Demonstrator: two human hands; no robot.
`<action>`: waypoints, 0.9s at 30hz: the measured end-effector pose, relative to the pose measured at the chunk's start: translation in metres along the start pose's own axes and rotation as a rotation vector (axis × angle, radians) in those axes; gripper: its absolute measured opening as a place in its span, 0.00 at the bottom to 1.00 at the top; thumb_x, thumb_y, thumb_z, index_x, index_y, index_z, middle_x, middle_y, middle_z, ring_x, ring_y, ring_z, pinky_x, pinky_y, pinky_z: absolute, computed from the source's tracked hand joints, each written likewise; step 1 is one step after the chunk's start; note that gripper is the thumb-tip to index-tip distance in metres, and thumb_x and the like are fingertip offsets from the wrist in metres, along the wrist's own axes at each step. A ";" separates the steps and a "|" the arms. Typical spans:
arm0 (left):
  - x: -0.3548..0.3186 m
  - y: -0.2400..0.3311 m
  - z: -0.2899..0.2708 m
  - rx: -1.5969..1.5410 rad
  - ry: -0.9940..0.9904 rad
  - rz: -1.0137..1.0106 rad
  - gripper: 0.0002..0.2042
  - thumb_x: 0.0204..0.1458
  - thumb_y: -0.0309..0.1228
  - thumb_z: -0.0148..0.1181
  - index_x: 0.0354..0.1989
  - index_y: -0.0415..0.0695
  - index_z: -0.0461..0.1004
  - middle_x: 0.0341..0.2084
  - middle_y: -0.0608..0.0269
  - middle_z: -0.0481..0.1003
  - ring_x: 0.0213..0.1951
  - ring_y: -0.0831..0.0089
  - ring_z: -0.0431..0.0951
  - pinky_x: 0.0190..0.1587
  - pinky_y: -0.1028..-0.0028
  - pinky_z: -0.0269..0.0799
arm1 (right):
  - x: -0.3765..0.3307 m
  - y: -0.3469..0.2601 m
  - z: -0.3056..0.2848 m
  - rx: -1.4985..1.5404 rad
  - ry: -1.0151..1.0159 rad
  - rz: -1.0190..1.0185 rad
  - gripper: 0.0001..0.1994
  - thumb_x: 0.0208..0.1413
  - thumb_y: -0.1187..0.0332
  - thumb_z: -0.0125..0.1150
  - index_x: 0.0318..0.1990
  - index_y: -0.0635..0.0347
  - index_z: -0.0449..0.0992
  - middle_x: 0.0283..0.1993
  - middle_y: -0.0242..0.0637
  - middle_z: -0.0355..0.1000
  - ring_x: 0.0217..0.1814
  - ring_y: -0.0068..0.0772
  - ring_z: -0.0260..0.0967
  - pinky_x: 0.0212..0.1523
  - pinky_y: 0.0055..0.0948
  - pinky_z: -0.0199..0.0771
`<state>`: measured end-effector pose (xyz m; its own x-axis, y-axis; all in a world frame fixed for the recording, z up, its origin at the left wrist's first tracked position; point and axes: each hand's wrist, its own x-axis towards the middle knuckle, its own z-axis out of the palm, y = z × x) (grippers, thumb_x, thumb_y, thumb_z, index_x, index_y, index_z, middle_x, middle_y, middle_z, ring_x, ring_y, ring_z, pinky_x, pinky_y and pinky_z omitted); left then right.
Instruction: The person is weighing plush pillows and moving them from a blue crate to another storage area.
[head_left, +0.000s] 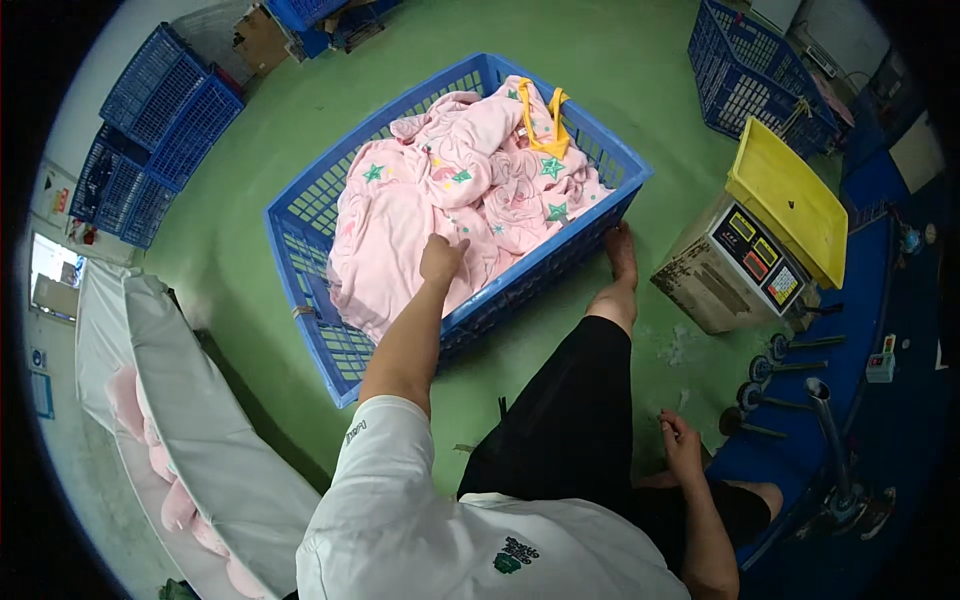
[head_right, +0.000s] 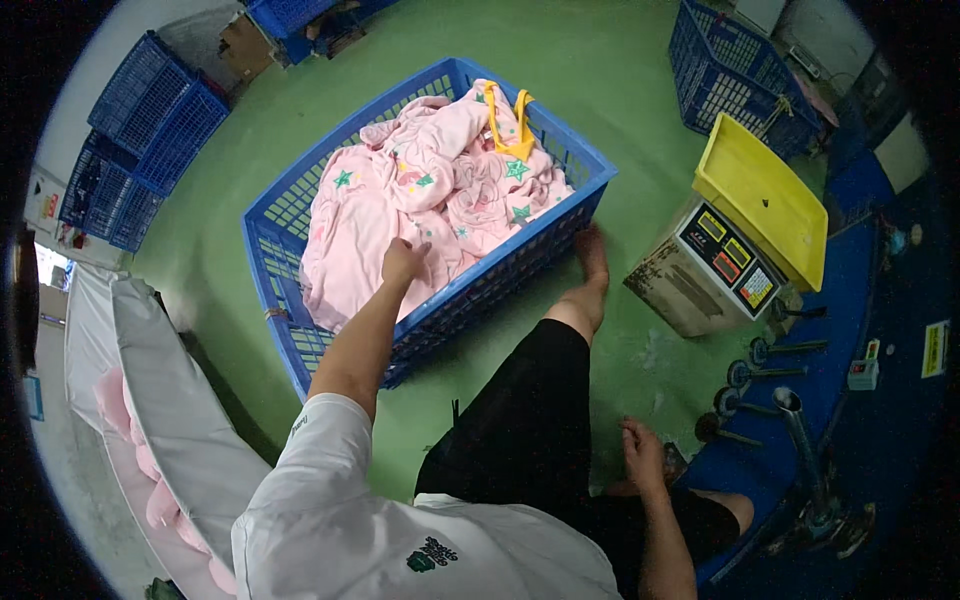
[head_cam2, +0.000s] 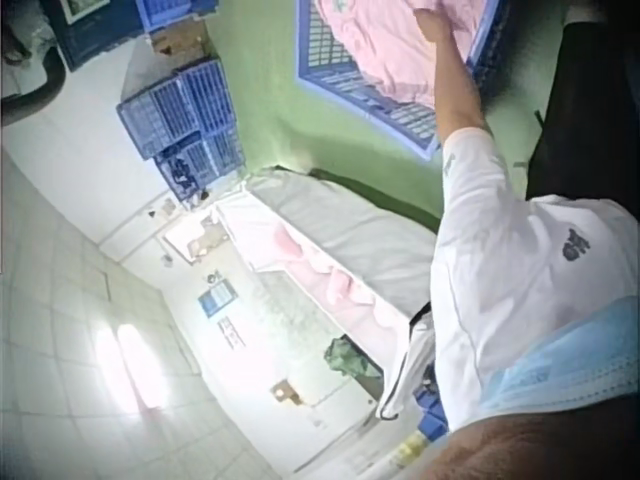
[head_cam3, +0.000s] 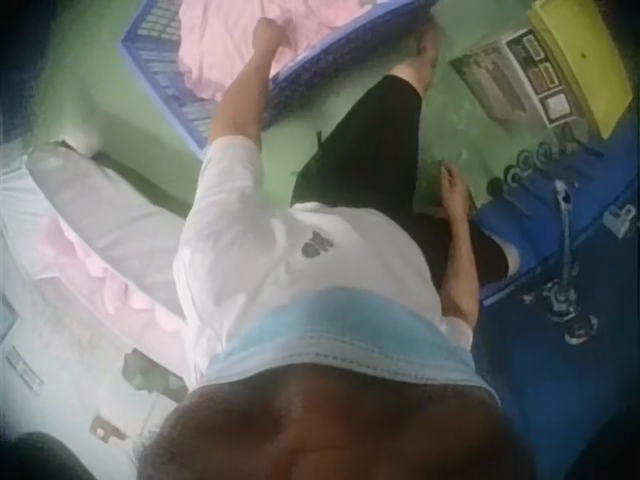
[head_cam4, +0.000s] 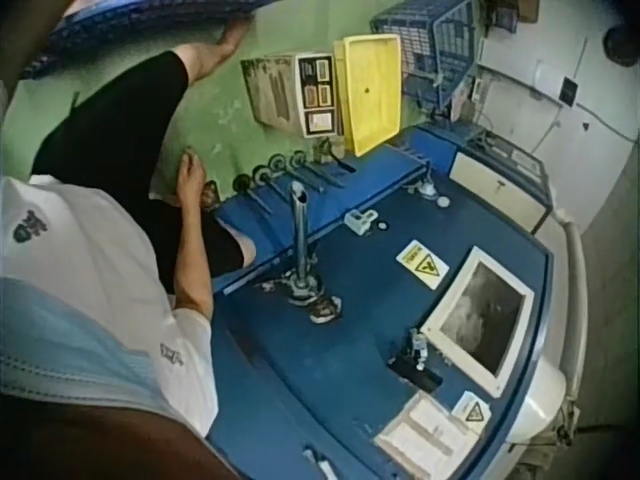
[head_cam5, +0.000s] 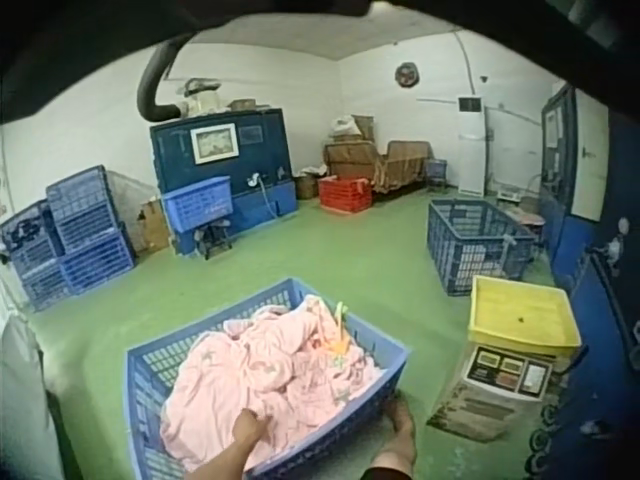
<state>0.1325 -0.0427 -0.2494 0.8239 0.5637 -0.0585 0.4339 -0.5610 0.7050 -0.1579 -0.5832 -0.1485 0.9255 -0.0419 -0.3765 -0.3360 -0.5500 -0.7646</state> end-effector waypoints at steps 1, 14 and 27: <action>0.000 -0.001 0.001 0.058 -0.022 0.002 0.12 0.51 0.35 0.58 0.31 0.37 0.77 0.22 0.54 0.76 0.26 0.59 0.77 0.33 0.65 0.74 | 0.002 -0.002 0.002 -0.012 -0.012 -0.029 0.12 0.65 0.68 0.55 0.50 0.65 0.78 0.59 0.43 0.75 0.53 0.41 0.74 0.52 0.34 0.74; -0.007 0.019 -0.012 -0.151 -0.022 -0.134 0.11 0.52 0.35 0.60 0.36 0.39 0.74 0.30 0.52 0.78 0.32 0.53 0.79 0.38 0.63 0.75 | 0.014 -0.007 -0.002 -0.029 -0.070 -0.070 0.13 0.65 0.68 0.55 0.51 0.65 0.77 0.54 0.43 0.77 0.48 0.41 0.75 0.47 0.36 0.75; -0.016 -0.008 -0.039 -0.325 0.179 0.025 0.14 0.55 0.33 0.58 0.43 0.34 0.72 0.32 0.58 0.74 0.32 0.69 0.73 0.39 0.73 0.71 | 0.013 0.012 -0.007 0.022 -0.079 -0.006 0.12 0.65 0.69 0.55 0.50 0.66 0.78 0.41 0.37 0.78 0.39 0.30 0.72 0.42 0.27 0.72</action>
<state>0.1017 -0.0232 -0.2265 0.7436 0.6654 0.0658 0.2525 -0.3705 0.8939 -0.1487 -0.5966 -0.1588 0.9110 0.0278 -0.4115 -0.3351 -0.5318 -0.7777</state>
